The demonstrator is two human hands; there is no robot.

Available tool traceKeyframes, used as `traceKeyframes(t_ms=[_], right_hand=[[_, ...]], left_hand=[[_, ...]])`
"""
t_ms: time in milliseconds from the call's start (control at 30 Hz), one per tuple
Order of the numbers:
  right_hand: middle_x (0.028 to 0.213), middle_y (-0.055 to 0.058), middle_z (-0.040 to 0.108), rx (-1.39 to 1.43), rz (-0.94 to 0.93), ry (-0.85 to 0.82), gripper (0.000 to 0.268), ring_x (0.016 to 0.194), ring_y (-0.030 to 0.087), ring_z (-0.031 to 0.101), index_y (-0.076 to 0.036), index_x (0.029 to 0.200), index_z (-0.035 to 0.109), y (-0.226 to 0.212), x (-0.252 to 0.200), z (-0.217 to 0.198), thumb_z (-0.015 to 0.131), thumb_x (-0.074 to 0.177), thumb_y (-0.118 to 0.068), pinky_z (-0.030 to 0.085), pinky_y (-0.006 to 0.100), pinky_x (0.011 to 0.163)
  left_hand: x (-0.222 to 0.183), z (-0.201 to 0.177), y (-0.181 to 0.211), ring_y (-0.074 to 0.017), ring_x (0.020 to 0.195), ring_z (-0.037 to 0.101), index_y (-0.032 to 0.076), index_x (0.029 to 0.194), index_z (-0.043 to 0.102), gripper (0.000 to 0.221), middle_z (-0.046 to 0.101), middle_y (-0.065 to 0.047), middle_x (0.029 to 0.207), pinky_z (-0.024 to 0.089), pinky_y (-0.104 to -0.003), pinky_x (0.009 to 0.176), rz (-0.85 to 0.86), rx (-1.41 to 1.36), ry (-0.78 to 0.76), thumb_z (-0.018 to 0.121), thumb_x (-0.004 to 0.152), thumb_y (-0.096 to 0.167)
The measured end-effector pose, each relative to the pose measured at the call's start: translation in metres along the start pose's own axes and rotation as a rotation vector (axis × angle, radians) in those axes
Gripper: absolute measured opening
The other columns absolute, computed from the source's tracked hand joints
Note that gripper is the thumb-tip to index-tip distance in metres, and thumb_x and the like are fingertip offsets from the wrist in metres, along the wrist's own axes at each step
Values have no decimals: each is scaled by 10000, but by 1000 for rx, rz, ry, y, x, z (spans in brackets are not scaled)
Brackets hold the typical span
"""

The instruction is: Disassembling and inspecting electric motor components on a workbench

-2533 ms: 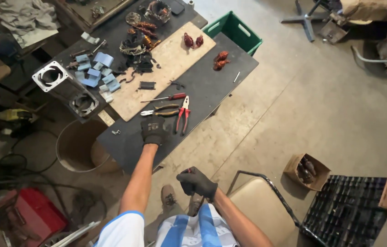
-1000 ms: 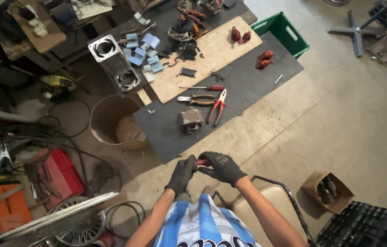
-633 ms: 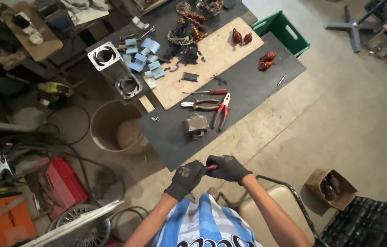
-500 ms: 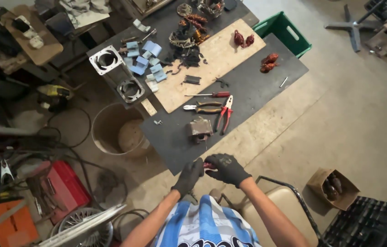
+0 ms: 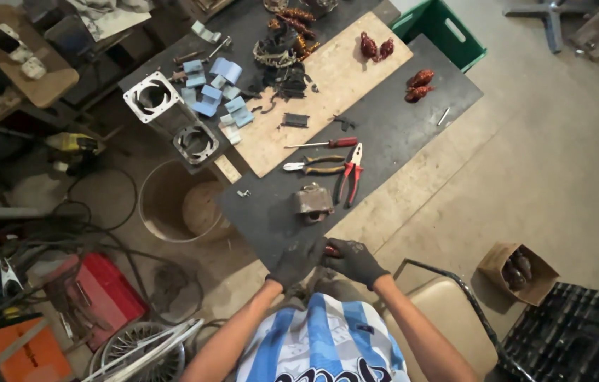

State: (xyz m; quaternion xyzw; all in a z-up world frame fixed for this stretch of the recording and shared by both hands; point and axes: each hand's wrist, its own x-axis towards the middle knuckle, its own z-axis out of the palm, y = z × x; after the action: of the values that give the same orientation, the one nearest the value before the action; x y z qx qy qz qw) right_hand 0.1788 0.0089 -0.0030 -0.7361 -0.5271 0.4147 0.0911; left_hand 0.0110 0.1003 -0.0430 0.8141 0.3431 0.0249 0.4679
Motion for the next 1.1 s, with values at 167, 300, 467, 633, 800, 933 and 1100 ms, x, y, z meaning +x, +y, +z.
traceKeyframes(t_ms=[167, 300, 467, 633, 800, 933, 1100], right_hand=[[1215, 101, 730, 247, 44, 37, 537, 1205, 348, 658, -323, 1343, 498, -15, -17, -18, 747, 881, -434, 507, 511, 1066], [1217, 124, 730, 90, -39, 35, 579, 1175, 365, 677, -277, 1414, 403, 14, -6, -15, 673, 932, -448, 513, 529, 1052], [1027, 132, 770, 13, -8, 93, 495, 1061, 330, 734, -219, 1314, 572, 70, 3, 34, 722, 912, -467, 575, 473, 935], [657, 18, 647, 636, 308, 466, 263, 609, 169, 625, -200, 1131, 723, 39, -15, 18, 667, 921, -349, 509, 317, 596], [728, 92, 591, 1247, 450, 664, 169, 616, 180, 568, -51, 960, 680, 18, 1, 28, 649, 961, -218, 480, 318, 530], [709, 52, 649, 1128, 672, 624, 173, 595, 150, 555, -115, 887, 722, 5, 4, 48, 696, 881, -286, 381, 311, 489], [668, 48, 650, 1032, 779, 736, 177, 623, 170, 585, -139, 866, 712, -12, 34, 82, 677, 872, -312, 461, 346, 605]], left_hand=[[40, 35, -59, -393, 1125, 621, 179, 1094, 613, 369, 659, -197, 1095, 519, -456, 946, -40, 42, -166, 427, 1054, 495], [52, 72, -102, -370, 1227, 581, 197, 1224, 610, 396, 633, -199, 1245, 473, -459, 1050, -55, 79, -271, 429, 1055, 507], [25, 9, -32, -489, 1352, 443, -74, 1557, 210, 575, 376, -394, 1472, 363, -620, 1158, 429, 1365, -217, 297, 1080, 234], [54, 38, -125, -427, 1054, 611, 112, 1449, 538, 458, 609, -268, 1253, 477, -528, 891, 93, 456, 405, 479, 1008, 224], [76, -30, -94, -313, 1250, 637, 105, 1247, 681, 395, 693, -167, 1298, 468, -406, 1037, -231, -217, 370, 535, 1019, 392], [96, -15, -167, -371, 1128, 650, 99, 1214, 679, 396, 697, -191, 1215, 485, -457, 985, -170, -57, 379, 600, 980, 409], [103, -88, -120, -197, 978, 698, 69, 1014, 708, 211, 754, -138, 1049, 511, -397, 868, -8, -281, 143, 551, 1039, 207]])
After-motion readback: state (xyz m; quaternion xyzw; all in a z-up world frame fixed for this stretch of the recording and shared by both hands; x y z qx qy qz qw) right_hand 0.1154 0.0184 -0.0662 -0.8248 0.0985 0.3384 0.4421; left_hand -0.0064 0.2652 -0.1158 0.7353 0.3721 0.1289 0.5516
